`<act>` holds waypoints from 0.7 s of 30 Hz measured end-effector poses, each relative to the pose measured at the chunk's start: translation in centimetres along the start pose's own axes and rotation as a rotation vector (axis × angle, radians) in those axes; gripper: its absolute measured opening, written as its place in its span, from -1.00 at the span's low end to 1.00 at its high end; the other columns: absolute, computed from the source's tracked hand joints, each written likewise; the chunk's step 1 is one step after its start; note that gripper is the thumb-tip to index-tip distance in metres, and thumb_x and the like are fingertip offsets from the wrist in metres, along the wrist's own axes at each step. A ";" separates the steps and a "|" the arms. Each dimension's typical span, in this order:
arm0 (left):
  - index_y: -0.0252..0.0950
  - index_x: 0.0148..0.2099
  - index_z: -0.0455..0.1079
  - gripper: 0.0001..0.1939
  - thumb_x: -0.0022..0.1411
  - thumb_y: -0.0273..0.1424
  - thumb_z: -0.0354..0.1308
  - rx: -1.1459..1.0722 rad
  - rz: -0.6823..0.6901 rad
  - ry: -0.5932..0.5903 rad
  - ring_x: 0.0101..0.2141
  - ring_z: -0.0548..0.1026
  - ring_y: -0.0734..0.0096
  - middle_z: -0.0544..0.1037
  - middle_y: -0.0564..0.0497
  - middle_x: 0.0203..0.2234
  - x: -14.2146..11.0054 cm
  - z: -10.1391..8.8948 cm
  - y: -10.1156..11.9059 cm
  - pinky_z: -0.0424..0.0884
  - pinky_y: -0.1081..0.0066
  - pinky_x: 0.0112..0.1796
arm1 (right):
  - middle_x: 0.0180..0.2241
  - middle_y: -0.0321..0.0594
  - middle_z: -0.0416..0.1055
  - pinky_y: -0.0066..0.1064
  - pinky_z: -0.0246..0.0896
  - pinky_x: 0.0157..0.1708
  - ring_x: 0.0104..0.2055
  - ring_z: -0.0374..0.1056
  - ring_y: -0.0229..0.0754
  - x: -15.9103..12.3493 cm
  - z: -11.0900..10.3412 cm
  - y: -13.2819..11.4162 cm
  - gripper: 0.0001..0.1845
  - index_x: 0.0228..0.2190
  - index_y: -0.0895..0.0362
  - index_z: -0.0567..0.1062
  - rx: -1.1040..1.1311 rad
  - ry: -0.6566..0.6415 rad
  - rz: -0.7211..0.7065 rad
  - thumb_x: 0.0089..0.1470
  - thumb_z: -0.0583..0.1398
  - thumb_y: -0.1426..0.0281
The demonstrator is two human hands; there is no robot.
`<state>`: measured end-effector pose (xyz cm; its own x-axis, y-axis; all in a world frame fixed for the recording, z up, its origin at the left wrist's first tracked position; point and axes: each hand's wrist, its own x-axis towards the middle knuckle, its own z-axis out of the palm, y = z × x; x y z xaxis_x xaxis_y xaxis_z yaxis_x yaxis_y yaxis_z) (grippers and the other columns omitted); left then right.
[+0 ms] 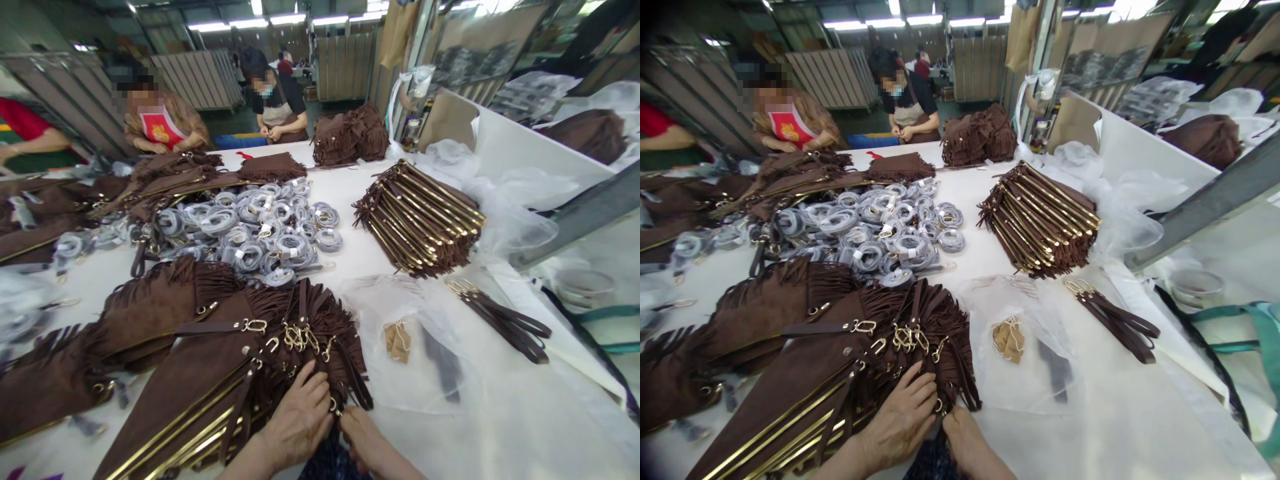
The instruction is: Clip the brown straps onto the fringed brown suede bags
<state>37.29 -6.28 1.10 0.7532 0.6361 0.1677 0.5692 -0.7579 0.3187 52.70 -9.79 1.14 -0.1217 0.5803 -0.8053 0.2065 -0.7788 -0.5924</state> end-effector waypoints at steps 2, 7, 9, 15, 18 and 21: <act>-0.30 -0.25 0.33 -0.89 0.17 -0.46 0.01 -0.018 -0.025 0.048 -0.07 0.32 0.35 0.44 0.01 -0.29 -0.1 0.5 0.1 -0.02 0.13 0.17 | -0.66 -0.43 0.09 -0.53 -0.14 -0.72 -0.70 0.02 -0.35 -0.1 -0.1 -0.6 -0.83 -0.55 0.09 0.22 0.004 0.003 0.101 0.04 -0.06 0.42; -0.28 -0.41 0.30 -0.92 0.10 -0.52 0.01 -0.108 -0.139 0.107 -0.17 0.34 0.37 0.41 0.05 -0.40 0.2 1.3 0.8 -0.02 0.10 0.16 | -0.69 -0.46 0.05 -0.59 -0.27 -0.79 -0.76 -0.06 -0.42 -0.2 -0.8 -2.7 -0.78 -0.57 0.14 0.25 -0.019 0.012 0.259 0.02 -0.09 0.51; -0.28 -0.43 0.28 -0.93 0.07 -0.52 0.02 -0.126 -0.161 0.107 -0.19 0.33 0.38 0.39 0.05 -0.41 0.4 1.3 1.0 -0.02 0.11 0.16 | -0.71 -0.44 0.05 -0.59 -0.29 -0.82 -0.78 -0.07 -0.42 -0.2 -0.9 -3.6 -0.78 -0.62 0.15 0.24 -0.055 0.021 0.309 -0.01 -0.07 0.53; -0.29 -0.43 0.28 -0.96 0.03 -0.51 0.05 -0.141 -0.169 0.118 -0.19 0.32 0.36 0.38 0.04 -0.42 0.4 1.3 1.1 -0.03 0.12 0.16 | -0.74 -0.39 0.07 -0.59 -0.33 -0.84 -0.81 -0.08 -0.44 0.0 -0.6 -5.0 -0.78 -0.74 0.18 0.25 -0.134 -0.023 0.462 -0.15 -0.02 0.56; -0.30 -0.44 0.30 -0.96 0.01 -0.52 0.04 -0.160 -0.179 0.144 -0.19 0.32 0.36 0.38 0.03 -0.43 0.3 1.5 1.1 -0.03 0.15 0.16 | -0.75 -0.41 0.04 -0.59 -0.36 -0.83 -0.82 -0.13 -0.46 0.6 -0.4 -5.0 -0.78 -0.77 0.17 0.21 -0.137 -0.058 0.525 -0.17 -0.01 0.53; -0.31 -0.45 0.31 -0.96 0.01 -0.52 0.05 -0.174 -0.189 0.149 -0.18 0.32 0.36 0.39 0.02 -0.43 0.3 1.6 1.2 -0.02 0.16 0.17 | -0.76 -0.42 0.02 -0.60 -0.35 -0.83 -0.83 -0.15 -0.46 1.4 -0.4 -4.9 -0.75 -0.78 0.14 0.15 -0.142 -0.094 0.561 -0.15 -0.02 0.50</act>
<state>38.68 -7.22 0.02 0.5753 0.7874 0.2213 0.6198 -0.5963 0.5102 51.86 -5.07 2.91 -0.0405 0.0602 -0.9974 0.3915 -0.9174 -0.0713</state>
